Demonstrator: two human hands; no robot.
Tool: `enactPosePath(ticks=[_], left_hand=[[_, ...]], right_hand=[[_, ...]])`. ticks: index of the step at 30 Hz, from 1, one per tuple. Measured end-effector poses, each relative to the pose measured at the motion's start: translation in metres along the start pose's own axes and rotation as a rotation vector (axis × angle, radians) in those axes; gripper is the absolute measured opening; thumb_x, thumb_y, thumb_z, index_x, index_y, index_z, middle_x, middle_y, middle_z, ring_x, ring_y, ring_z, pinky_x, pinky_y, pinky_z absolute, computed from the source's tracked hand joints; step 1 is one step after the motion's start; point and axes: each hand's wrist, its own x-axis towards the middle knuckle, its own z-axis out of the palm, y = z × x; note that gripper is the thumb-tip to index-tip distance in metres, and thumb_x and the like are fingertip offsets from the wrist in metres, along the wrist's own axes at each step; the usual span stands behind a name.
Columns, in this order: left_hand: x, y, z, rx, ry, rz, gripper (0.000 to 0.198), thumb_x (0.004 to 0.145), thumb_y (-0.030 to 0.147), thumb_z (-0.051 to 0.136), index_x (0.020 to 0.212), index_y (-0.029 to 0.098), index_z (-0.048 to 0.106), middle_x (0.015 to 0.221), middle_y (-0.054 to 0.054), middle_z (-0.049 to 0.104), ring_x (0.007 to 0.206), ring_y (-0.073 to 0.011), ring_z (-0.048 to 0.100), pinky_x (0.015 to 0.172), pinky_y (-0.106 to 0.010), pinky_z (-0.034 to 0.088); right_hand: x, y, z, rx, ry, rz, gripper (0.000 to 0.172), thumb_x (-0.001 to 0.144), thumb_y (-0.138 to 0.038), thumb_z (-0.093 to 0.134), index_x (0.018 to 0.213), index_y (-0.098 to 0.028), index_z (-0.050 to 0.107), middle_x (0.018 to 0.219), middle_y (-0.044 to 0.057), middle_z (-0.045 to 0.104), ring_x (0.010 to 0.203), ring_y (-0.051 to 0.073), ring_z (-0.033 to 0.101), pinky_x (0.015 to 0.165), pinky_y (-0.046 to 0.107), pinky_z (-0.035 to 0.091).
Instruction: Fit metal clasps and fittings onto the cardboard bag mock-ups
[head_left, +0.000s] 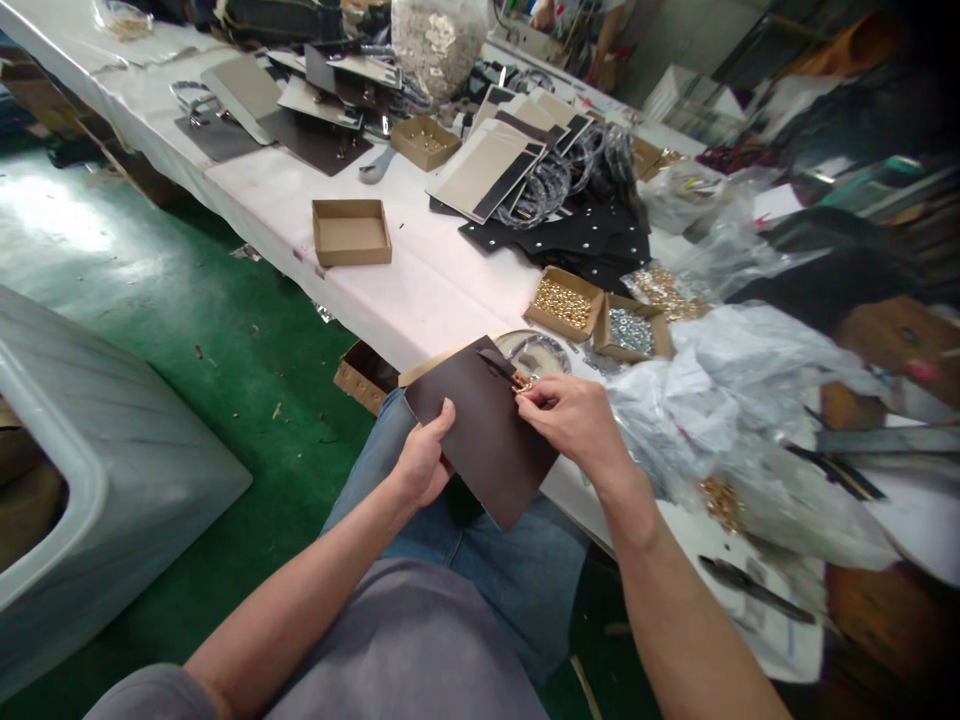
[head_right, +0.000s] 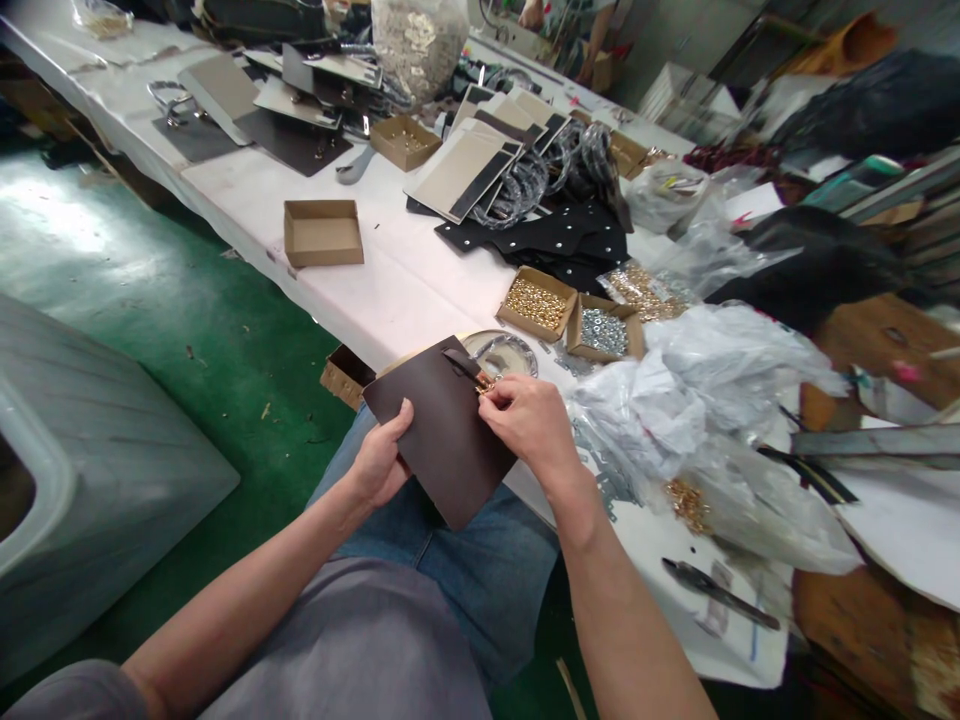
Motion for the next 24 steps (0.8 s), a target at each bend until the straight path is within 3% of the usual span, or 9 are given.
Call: enactPosePath(ticks=[5,11,18,24], left_hand=[[0.000,0.001,0.001,-0.001,0.003,-0.006,0.049,0.101,0.045,0.086,0.136,0.012,0.076,0.126,-0.019,0.085,0.123,-0.0347,0.081,0.111,-0.050,0.066],[0.000,0.002,0.003,-0.014,-0.025,0.003,0.057,0.099,0.047,0.088,0.143,0.013,0.074,0.130,-0.018,0.084,0.121,-0.0350,0.082,0.111,-0.051,0.067],[-0.003,0.005,0.005,-0.022,-0.045,-0.004,0.055,0.096,0.045,0.091,0.138,0.013,0.075,0.130,-0.018,0.084,0.119,-0.0347,0.082,0.110,-0.049,0.067],[-0.003,0.003,0.002,-0.027,-0.027,0.007,0.054,0.096,0.043,0.091,0.138,0.013,0.076,0.127,-0.017,0.085,0.121,-0.0335,0.081,0.113,-0.049,0.065]], right_hand=[[-0.002,-0.004,0.007,-0.156,0.023,-0.028,0.026,0.098,-0.025,0.070,0.073,-0.026,0.077,0.093,0.005,0.081,0.085,0.024,0.075,0.078,0.036,0.055],[-0.009,-0.016,0.015,-0.337,0.056,-0.072,0.029,0.103,-0.028,0.065,0.075,-0.025,0.074,0.096,0.008,0.080,0.082,0.023,0.071,0.067,0.036,0.047],[-0.001,-0.002,0.002,0.011,-0.006,-0.023,0.023,0.096,-0.027,0.071,0.074,-0.026,0.078,0.089,0.005,0.081,0.085,0.023,0.076,0.079,0.035,0.055],[0.004,0.010,-0.001,0.127,-0.027,0.008,0.019,0.090,-0.025,0.076,0.073,-0.025,0.083,0.085,0.002,0.082,0.079,0.020,0.076,0.075,0.033,0.054]])
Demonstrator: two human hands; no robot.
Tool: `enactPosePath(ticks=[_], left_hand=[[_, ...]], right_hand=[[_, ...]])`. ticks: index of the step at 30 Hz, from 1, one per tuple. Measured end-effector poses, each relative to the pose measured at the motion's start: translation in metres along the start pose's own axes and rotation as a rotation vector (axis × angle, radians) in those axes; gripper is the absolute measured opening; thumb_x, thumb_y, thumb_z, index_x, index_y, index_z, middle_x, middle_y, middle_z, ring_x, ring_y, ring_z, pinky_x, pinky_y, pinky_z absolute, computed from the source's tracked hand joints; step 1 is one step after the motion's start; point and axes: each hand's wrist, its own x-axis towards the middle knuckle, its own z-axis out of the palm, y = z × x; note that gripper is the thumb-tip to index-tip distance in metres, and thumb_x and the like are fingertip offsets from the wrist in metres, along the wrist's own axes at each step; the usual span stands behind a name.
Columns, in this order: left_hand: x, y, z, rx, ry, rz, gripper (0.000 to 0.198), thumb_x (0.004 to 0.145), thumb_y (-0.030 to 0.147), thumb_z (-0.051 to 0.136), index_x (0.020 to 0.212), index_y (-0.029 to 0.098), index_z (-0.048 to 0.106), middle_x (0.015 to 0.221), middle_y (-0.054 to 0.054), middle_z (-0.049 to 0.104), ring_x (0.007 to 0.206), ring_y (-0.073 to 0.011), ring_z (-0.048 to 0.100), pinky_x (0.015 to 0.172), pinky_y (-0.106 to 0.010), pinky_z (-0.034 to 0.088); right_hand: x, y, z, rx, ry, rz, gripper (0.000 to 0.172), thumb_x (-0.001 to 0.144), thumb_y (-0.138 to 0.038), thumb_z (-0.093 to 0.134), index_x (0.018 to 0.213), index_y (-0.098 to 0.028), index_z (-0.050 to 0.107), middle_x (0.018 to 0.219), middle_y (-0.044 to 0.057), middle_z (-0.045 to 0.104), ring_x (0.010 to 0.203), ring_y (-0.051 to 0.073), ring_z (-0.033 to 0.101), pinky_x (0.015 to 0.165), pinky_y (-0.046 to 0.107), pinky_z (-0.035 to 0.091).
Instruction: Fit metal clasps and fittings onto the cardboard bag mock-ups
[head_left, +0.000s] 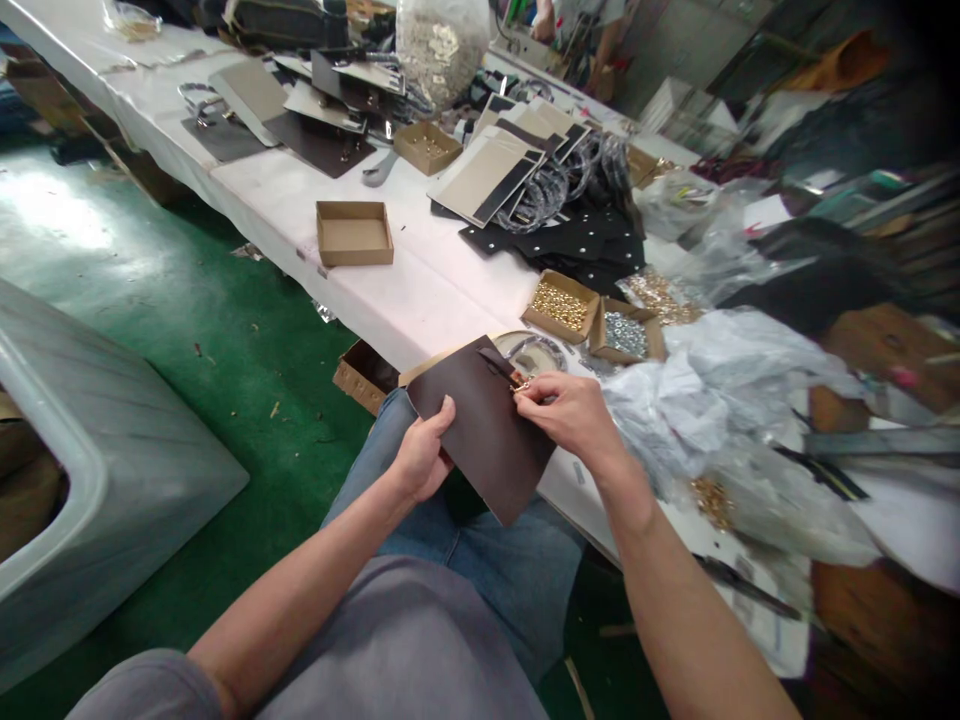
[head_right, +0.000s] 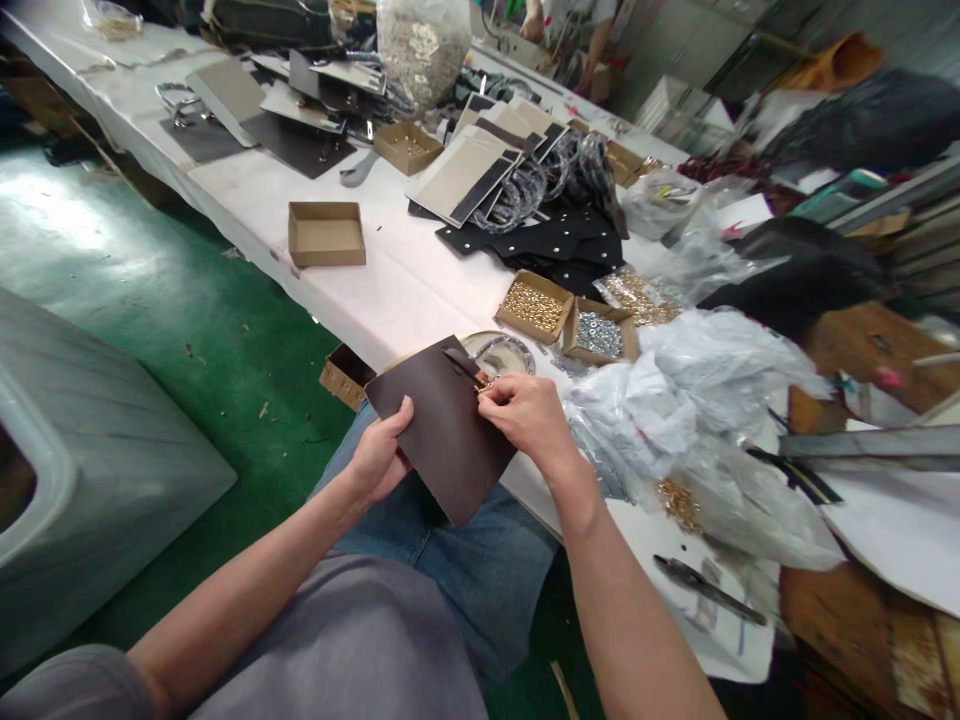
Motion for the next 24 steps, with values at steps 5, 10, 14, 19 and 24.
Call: enactPosePath(ticks=[5,10,14,19,24], left_hand=[[0.002,0.001,-0.001,0.003,-0.011,-0.003,0.048,0.097,0.041,0.090,0.135,0.013,0.077,0.129,-0.016,0.084,0.121,-0.0325,0.081,0.112,-0.047,0.065],[0.005,0.002,-0.007,0.016,-0.010,-0.007,0.052,0.096,0.041,0.092,0.137,0.014,0.076,0.129,-0.016,0.084,0.119,-0.0319,0.081,0.111,-0.048,0.066],[0.006,0.003,-0.011,0.017,-0.040,-0.004,0.052,0.096,0.041,0.092,0.138,0.015,0.076,0.132,-0.016,0.083,0.121,-0.0317,0.081,0.111,-0.048,0.066],[0.006,0.004,-0.012,0.017,-0.053,0.003,0.050,0.095,0.040,0.093,0.134,0.014,0.077,0.131,-0.016,0.084,0.121,-0.0316,0.081,0.111,-0.048,0.066],[0.002,0.006,-0.008,0.023,-0.032,0.010,0.049,0.094,0.040,0.094,0.131,0.013,0.078,0.125,-0.016,0.085,0.118,-0.0319,0.082,0.110,-0.048,0.066]], right_hand=[[0.002,0.002,0.000,-0.004,-0.012,0.016,0.018,0.089,-0.025,0.077,0.073,-0.024,0.084,0.082,0.001,0.082,0.077,0.020,0.076,0.074,0.032,0.053],[0.001,0.001,0.002,-0.003,0.007,0.043,0.016,0.088,-0.026,0.077,0.074,-0.024,0.084,0.082,0.001,0.082,0.077,0.020,0.076,0.074,0.032,0.054],[0.002,0.000,0.003,-0.005,-0.007,0.056,0.016,0.087,-0.026,0.076,0.073,-0.024,0.084,0.083,0.002,0.083,0.078,0.021,0.076,0.074,0.032,0.054],[0.002,-0.004,0.005,-0.053,0.011,0.057,0.018,0.088,-0.027,0.076,0.071,-0.025,0.080,0.083,0.003,0.082,0.079,0.022,0.076,0.076,0.034,0.055],[-0.003,-0.015,0.012,-0.272,0.005,-0.012,0.028,0.095,-0.027,0.070,0.067,-0.025,0.071,0.087,0.004,0.079,0.083,0.022,0.074,0.078,0.034,0.053]])
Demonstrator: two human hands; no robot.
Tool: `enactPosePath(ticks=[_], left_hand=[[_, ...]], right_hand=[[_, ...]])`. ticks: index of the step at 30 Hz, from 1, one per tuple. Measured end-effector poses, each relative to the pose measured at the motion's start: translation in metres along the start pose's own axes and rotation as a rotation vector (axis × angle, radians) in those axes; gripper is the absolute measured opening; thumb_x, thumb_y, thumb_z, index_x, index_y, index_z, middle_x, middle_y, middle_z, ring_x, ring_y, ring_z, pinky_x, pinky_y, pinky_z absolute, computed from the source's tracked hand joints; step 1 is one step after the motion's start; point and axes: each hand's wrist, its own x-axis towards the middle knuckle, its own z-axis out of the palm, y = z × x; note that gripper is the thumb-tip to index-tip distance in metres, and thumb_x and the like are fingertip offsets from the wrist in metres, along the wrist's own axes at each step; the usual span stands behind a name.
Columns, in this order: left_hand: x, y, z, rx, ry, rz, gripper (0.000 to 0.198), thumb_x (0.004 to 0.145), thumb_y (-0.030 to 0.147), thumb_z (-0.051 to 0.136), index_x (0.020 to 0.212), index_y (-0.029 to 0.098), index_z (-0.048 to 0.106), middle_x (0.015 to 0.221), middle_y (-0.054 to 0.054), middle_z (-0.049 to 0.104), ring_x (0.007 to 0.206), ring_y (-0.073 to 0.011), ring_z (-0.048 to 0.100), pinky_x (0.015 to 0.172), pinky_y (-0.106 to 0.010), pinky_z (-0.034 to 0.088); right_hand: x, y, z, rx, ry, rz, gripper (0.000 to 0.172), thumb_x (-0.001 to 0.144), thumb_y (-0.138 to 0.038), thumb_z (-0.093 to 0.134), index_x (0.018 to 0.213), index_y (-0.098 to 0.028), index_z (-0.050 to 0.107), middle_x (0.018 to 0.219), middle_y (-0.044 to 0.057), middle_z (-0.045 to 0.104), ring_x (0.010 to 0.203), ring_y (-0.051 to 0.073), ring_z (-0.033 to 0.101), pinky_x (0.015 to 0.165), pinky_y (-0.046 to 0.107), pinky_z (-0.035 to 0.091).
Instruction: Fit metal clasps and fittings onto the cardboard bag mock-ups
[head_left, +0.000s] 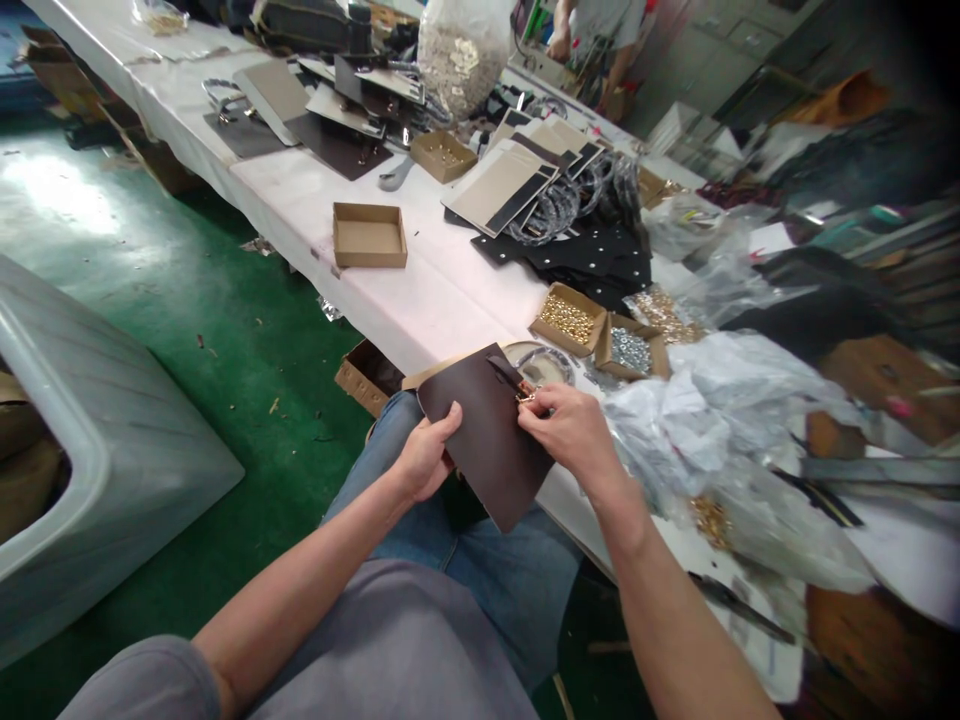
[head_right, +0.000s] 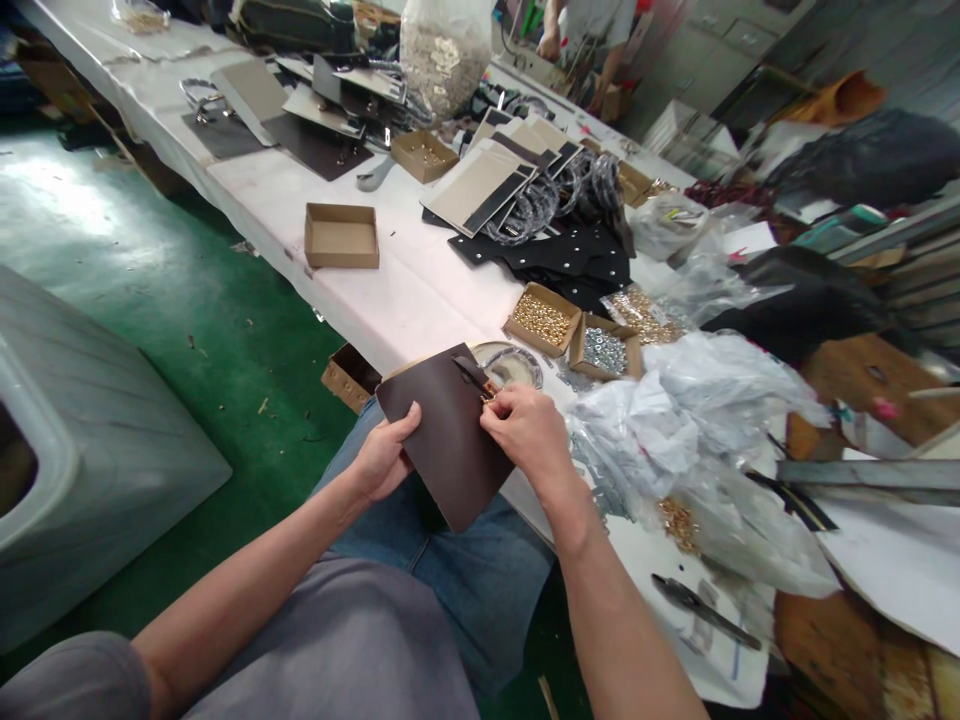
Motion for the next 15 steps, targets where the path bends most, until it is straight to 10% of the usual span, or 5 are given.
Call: enactPosePath(ticks=[8,15], left_hand=[[-0.008,0.008,-0.003,0.072,-0.006,-0.001,0.052,0.091,0.046,0.096,0.128,0.015,0.079,0.119,-0.015,0.086,0.113,-0.0311,0.082,0.104,-0.044,0.067],[-0.016,0.013,-0.003,0.114,-0.017,0.017,0.053,0.092,0.049,0.094,0.130,0.015,0.079,0.126,-0.015,0.085,0.114,-0.0312,0.082,0.104,-0.045,0.067]], right_hand=[[-0.018,-0.028,-0.001,-0.336,-0.106,-0.139,0.027,0.112,-0.027,0.053,0.100,-0.022,0.077,0.117,0.011,0.078,0.088,0.024,0.074,0.067,0.036,0.048],[-0.016,-0.005,-0.015,0.134,-0.099,-0.163,0.022,0.110,-0.031,0.062,0.097,-0.028,0.080,0.125,0.007,0.080,0.117,0.028,0.076,0.106,0.044,0.060]])
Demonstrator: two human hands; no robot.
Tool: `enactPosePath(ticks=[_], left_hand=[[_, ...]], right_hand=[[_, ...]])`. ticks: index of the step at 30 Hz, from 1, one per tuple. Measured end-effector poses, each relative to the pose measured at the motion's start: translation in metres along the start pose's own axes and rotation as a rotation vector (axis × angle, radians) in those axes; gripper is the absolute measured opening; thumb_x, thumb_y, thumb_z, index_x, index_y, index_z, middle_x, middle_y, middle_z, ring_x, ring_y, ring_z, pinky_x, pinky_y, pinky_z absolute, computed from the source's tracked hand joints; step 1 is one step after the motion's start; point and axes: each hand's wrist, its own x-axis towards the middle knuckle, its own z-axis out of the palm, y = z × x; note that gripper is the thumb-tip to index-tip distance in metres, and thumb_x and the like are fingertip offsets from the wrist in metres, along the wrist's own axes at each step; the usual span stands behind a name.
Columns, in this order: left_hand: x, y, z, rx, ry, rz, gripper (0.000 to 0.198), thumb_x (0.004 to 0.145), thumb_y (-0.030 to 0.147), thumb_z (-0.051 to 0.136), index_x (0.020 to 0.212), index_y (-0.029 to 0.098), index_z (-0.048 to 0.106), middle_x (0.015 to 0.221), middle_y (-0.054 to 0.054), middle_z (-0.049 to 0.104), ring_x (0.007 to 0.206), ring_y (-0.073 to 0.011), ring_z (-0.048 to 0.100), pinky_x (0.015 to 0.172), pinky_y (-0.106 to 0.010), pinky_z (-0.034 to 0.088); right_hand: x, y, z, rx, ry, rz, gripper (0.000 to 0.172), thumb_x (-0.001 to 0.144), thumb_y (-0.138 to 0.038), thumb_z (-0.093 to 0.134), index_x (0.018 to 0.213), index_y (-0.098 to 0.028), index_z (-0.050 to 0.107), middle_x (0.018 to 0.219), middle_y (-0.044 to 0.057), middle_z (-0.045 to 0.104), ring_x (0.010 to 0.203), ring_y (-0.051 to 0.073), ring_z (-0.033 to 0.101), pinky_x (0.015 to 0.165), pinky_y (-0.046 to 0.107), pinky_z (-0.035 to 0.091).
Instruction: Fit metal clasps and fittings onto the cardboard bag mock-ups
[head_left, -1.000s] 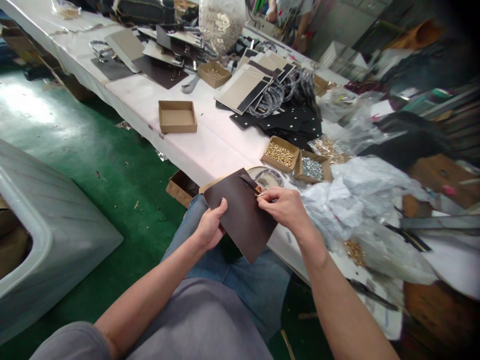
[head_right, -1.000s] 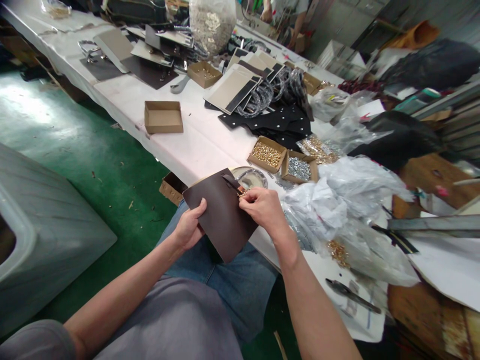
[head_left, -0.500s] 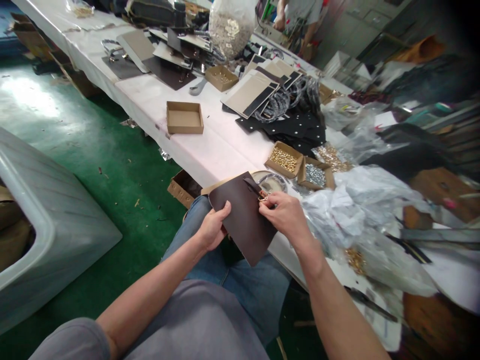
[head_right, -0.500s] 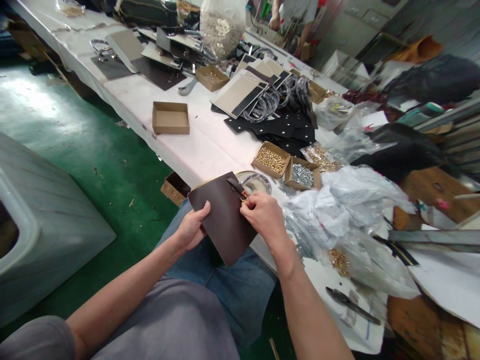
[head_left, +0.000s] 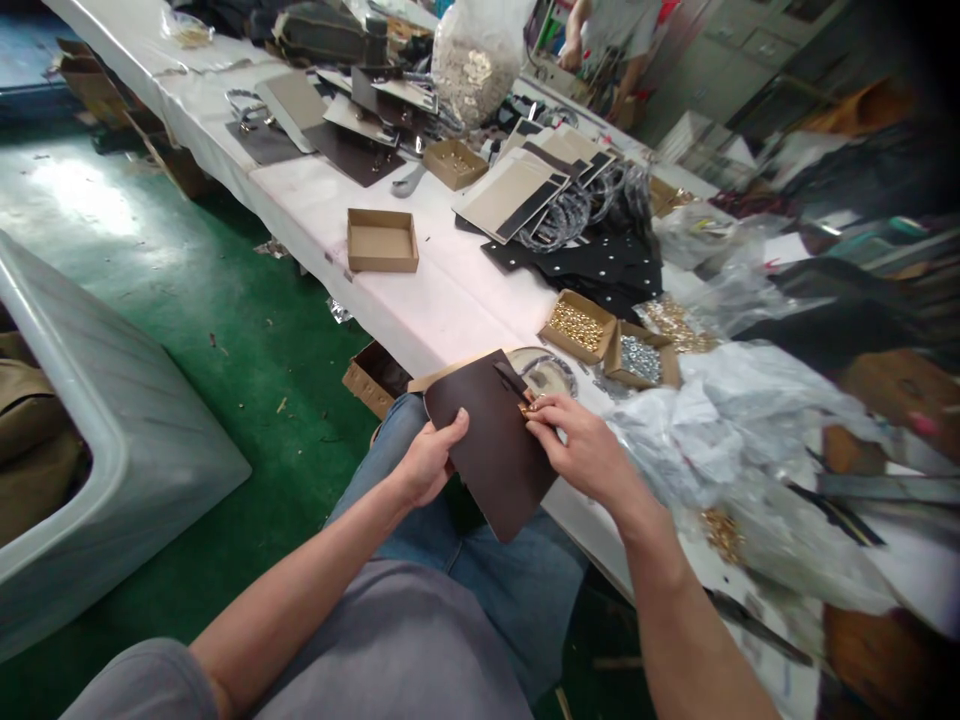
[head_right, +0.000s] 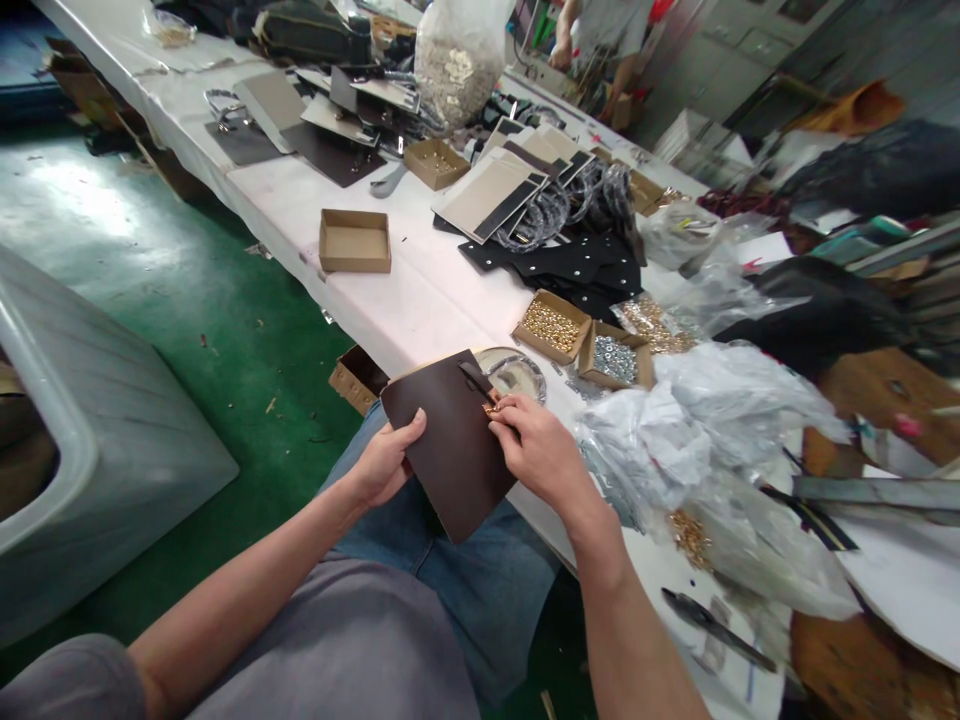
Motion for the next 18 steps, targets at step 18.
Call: enactPosePath(ticks=[18], left_hand=[[-0.039,0.017,0.038,0.298,-0.266,0.183,0.057,0.091,0.051,0.095,0.135,0.017,0.083,0.136,-0.014,0.083,0.143,-0.0428,0.067,0.128,-0.056,0.050]], right_hand=[[-0.026,0.015,-0.097,0.065,0.061,0.191,0.049,0.087,-0.056,0.094,0.126,-0.028,0.085,0.131,0.009,0.084,0.123,0.038,0.077,0.113,0.052,0.060]])
